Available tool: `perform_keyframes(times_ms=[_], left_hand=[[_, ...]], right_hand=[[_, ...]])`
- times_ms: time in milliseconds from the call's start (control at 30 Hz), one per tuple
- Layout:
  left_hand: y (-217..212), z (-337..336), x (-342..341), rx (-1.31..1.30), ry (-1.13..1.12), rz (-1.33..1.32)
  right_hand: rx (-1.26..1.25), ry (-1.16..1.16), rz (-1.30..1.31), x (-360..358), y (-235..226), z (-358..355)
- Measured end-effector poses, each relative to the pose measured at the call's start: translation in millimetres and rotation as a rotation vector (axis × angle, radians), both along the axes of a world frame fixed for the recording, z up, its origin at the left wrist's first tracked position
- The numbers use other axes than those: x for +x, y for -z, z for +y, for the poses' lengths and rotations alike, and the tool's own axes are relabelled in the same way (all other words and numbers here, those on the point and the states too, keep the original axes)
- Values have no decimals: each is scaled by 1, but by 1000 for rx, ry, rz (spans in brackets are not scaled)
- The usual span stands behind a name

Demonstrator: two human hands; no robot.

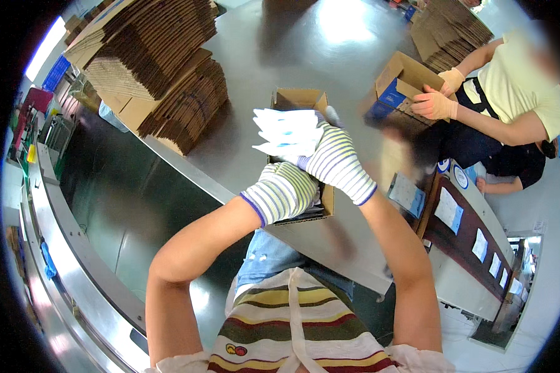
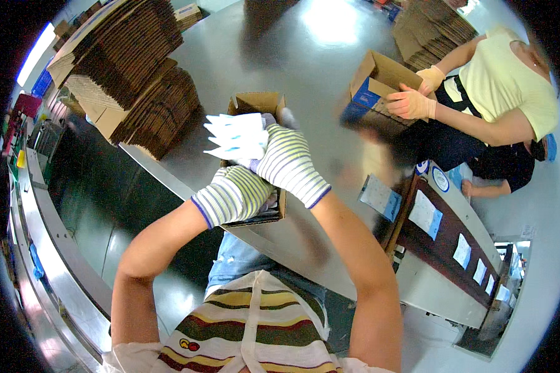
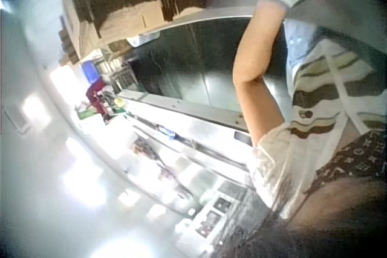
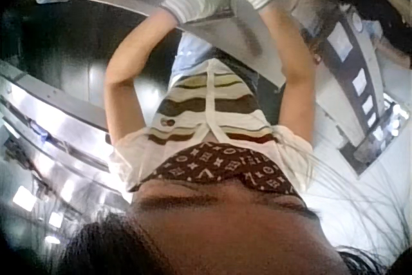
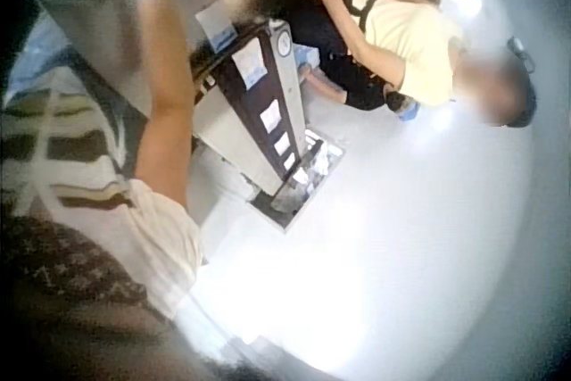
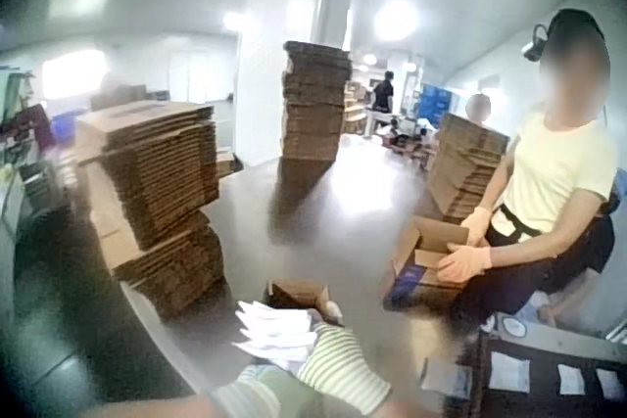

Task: The person is grabbing blue and white packets from a stack or conveyor belt and placing them into cardboard boxes, then moving the filled boxes to the side.

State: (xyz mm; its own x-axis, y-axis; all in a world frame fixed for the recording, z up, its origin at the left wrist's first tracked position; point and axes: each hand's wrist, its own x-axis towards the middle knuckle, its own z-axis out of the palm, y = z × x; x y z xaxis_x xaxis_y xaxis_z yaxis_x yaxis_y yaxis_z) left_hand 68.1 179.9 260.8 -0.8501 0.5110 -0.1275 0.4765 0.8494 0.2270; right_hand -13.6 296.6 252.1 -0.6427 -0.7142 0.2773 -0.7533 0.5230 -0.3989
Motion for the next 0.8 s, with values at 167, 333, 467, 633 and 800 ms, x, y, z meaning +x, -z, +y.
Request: perform_keyframes(times_ms=[167,333,467,633,800], left_hand=[[-64,-34,-5,478,222,417],[-34,-37,-88,141,-174,183],[-15,-20,-112,-208,11,-146],[58,-25,-114,-382,63,-425],[23,-18,-95,-417,167,-405]], right_hand=[[438,98,204,2,11,4],[468,58,-11,7,-19,-4],[-34,203,-11,67,-36,27],[55,-68,305,125,7,20],[55,-45,294,120,17,19]])
